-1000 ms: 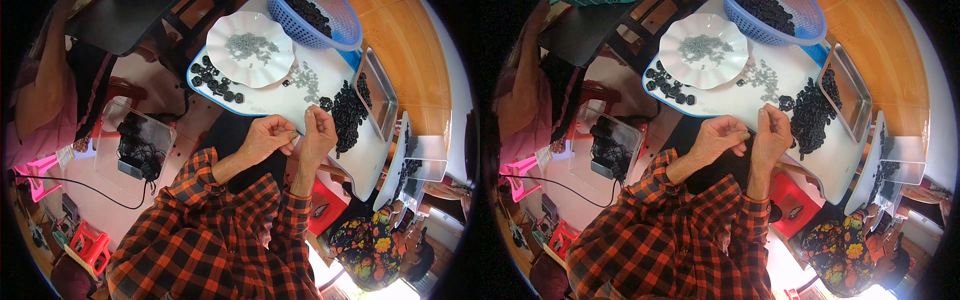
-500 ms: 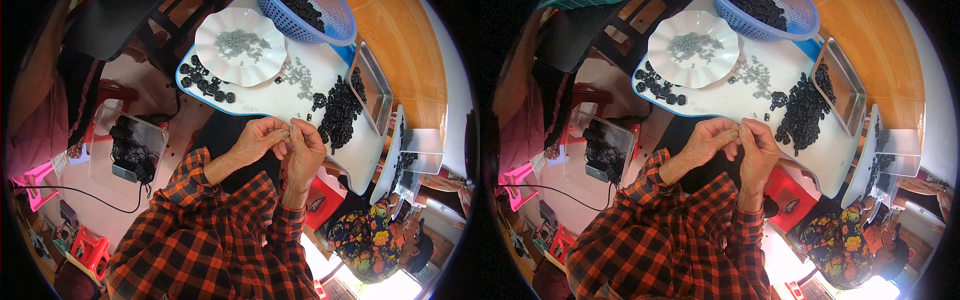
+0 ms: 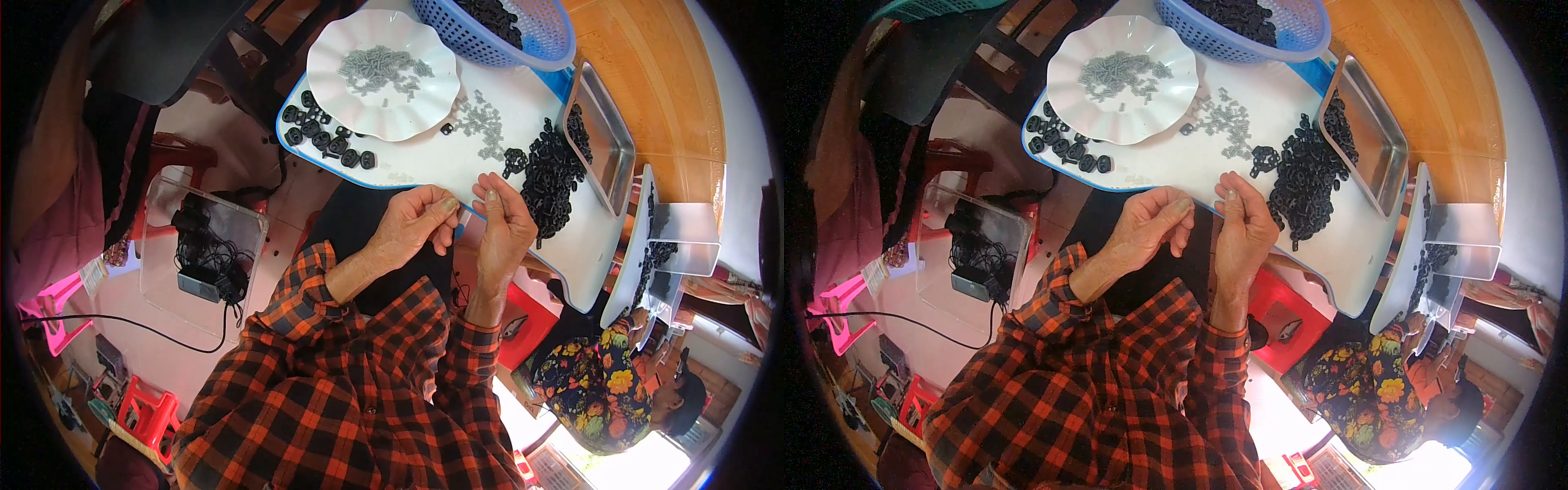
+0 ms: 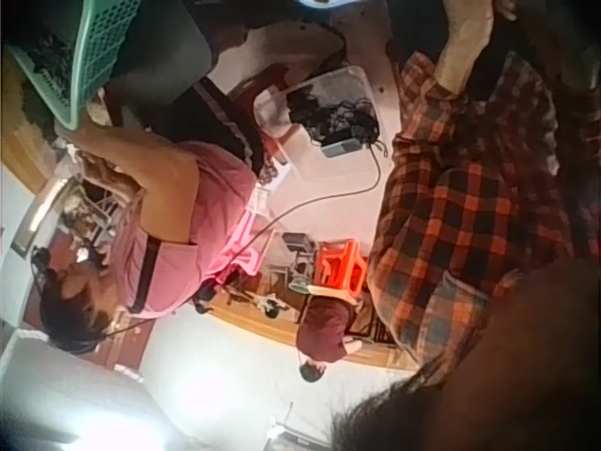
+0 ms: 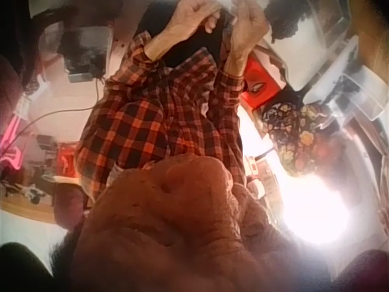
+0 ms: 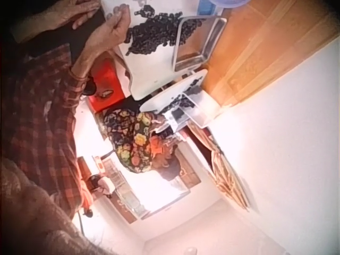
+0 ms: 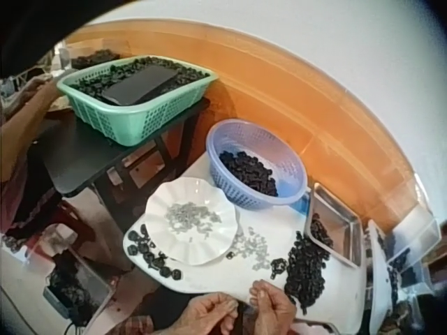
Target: The person assembles plastic cord locks by picking up small pins and fitting them into black plastic lock components by hand.
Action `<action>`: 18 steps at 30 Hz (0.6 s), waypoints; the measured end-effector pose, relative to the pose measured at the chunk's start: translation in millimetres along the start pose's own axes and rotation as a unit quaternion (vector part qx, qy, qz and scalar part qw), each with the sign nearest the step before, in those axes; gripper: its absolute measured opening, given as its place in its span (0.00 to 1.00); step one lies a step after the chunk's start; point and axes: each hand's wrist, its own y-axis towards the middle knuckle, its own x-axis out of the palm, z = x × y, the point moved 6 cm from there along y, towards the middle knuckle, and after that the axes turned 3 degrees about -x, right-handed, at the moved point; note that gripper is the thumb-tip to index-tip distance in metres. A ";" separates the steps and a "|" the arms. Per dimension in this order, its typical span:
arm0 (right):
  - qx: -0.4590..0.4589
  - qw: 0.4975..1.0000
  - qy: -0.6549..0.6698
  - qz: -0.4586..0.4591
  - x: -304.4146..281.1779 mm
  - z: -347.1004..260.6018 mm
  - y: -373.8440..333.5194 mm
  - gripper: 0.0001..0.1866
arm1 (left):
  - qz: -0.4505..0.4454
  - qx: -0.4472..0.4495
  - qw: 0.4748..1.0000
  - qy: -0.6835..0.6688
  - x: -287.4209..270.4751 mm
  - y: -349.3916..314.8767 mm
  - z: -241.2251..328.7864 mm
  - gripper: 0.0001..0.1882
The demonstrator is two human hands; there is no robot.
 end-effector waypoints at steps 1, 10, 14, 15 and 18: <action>0.000 1.000 -0.001 0.001 -0.4 -0.7 -0.5 0.11 | -0.001 -0.001 1.000 -0.001 0.4 -0.5 0.1 0.12; -0.075 0.997 0.005 0.026 -5.7 1.4 -2.1 0.13 | 0.019 -0.015 0.999 0.025 1.8 -1.1 -1.2 0.11; -0.069 0.995 0.053 0.053 -9.7 3.0 2.7 0.13 | 0.025 -0.013 0.999 0.025 0.7 -0.9 -1.8 0.11; -0.076 0.993 0.054 0.071 -14.4 2.5 3.3 0.13 | 0.027 -0.012 0.999 0.027 0.2 -1.0 -1.9 0.10; -0.082 0.986 0.080 0.120 -32.4 0.3 3.3 0.12 | 0.029 -0.020 0.999 0.029 0.1 -0.4 -3.2 0.10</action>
